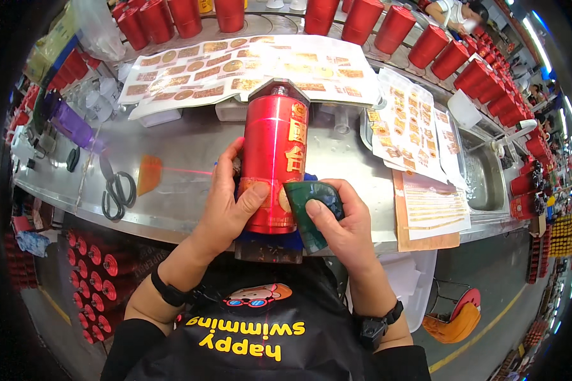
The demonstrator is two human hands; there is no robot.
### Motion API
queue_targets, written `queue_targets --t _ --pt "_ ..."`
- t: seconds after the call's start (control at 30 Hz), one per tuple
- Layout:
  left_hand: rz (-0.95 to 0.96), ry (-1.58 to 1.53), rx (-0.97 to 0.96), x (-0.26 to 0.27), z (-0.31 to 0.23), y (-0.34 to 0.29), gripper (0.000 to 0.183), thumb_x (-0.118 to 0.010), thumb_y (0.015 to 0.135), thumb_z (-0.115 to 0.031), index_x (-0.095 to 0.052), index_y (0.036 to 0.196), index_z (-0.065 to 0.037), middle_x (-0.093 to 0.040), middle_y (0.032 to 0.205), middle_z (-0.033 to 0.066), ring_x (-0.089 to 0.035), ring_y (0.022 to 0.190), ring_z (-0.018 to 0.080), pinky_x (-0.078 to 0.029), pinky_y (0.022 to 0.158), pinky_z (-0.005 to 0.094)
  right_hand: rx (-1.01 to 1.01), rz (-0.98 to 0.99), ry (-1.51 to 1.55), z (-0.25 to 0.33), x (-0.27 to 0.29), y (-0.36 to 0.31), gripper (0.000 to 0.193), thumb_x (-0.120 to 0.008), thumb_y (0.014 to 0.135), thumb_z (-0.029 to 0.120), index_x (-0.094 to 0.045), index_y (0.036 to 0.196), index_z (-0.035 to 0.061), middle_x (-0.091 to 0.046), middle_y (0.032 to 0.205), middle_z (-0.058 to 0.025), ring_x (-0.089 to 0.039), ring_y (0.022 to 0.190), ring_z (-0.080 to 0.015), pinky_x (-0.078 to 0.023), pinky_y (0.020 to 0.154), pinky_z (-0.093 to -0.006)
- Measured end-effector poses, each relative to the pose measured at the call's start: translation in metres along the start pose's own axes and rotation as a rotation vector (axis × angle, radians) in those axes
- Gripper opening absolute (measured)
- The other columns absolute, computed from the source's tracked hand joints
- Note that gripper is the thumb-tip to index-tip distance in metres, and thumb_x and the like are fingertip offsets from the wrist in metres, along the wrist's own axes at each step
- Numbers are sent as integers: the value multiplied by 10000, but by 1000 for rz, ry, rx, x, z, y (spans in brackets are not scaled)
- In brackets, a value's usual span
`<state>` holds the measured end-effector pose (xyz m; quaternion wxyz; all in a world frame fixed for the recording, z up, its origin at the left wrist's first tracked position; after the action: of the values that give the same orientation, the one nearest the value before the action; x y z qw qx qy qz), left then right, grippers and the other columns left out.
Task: The person applies labels to a red bottle by hand, smoothing them with a scraper and a cloth. They pick up labels from a sheet, align them on the bottle, and press them down before setting the bottle aside to repeat the process.
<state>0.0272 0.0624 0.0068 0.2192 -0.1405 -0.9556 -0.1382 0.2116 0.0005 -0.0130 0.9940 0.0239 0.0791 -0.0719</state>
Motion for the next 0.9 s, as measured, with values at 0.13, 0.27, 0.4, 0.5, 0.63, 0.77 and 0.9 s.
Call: queue_targets --t 0.13,0.27,0.4,0.5,0.63,0.77,0.9 --pt "-16 66 -4 -4 -3 3 932 -663 872 -507 -206 1471 41 -365 1401 229 -402 1285 290 -311 1090 403 -8 -14 16 -1 1 -1 236 -667 904 111 -572 1092 5 -616 893 12 -540 776 -37 -464 689 -201" --pt "-17 -47 -10 -1 3 -4 988 -685 824 -535 -227 1449 77 -426 1360 295 -427 1225 381 -259 1086 475 -30 -19 5 -1 4 -5 241 -661 900 99 -570 1101 2 -617 901 10 -544 782 -40 -464 695 -201" --pt "200 78 -244 1 -3 -29 1070 -703 798 -539 -135 1502 33 -354 1435 282 -348 1331 415 -154 1142 536 -14 -46 6 2 13 -10 252 -652 895 80 -566 1119 3 -619 920 6 -544 786 -40 -462 705 -200" --pt "194 335 -314 -1 -6 -28 1073 -731 770 -510 -142 1519 -15 -383 1431 238 -359 1316 435 -118 1133 602 -36 -81 23 1 18 -11 266 -651 890 75 -564 1132 5 -617 925 7 -538 779 -36 -456 701 -194" --pt "90 559 -498 7 -36 -30 954 -750 766 -466 -294 1472 -15 -463 1351 224 -431 1251 416 -135 1136 589 9 -94 -14 5 27 -15 293 -666 887 95 -563 1147 5 -610 922 13 -528 769 -27 -444 688 -183" --pt "163 -72 -132 4 5 -31 652 -687 836 -309 -412 1343 -5 -493 1292 193 -468 1216 347 -258 1116 457 0 -125 -10 6 31 -21 311 -672 887 105 -562 1159 4 -609 927 10 -524 762 -28 -438 680 -181" --pt "160 -202 52 -4 22 -24 423 -609 861 -182 -458 1214 -5 -491 1279 178 -488 1165 277 -346 1043 357 7 -141 -20 7 37 -25 320 -673 885 108 -563 1166 2 -612 940 -1 -537 789 -37 -444 707 -187"
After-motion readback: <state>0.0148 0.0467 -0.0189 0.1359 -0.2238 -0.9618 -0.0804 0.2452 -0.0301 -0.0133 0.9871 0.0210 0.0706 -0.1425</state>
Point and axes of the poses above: each hand's wrist, its own y-axis towards the middle knuckle, its own x-axis out of the back of the hand, z = x × y, the point moved 7 cm from there along y, towards the middle knuckle
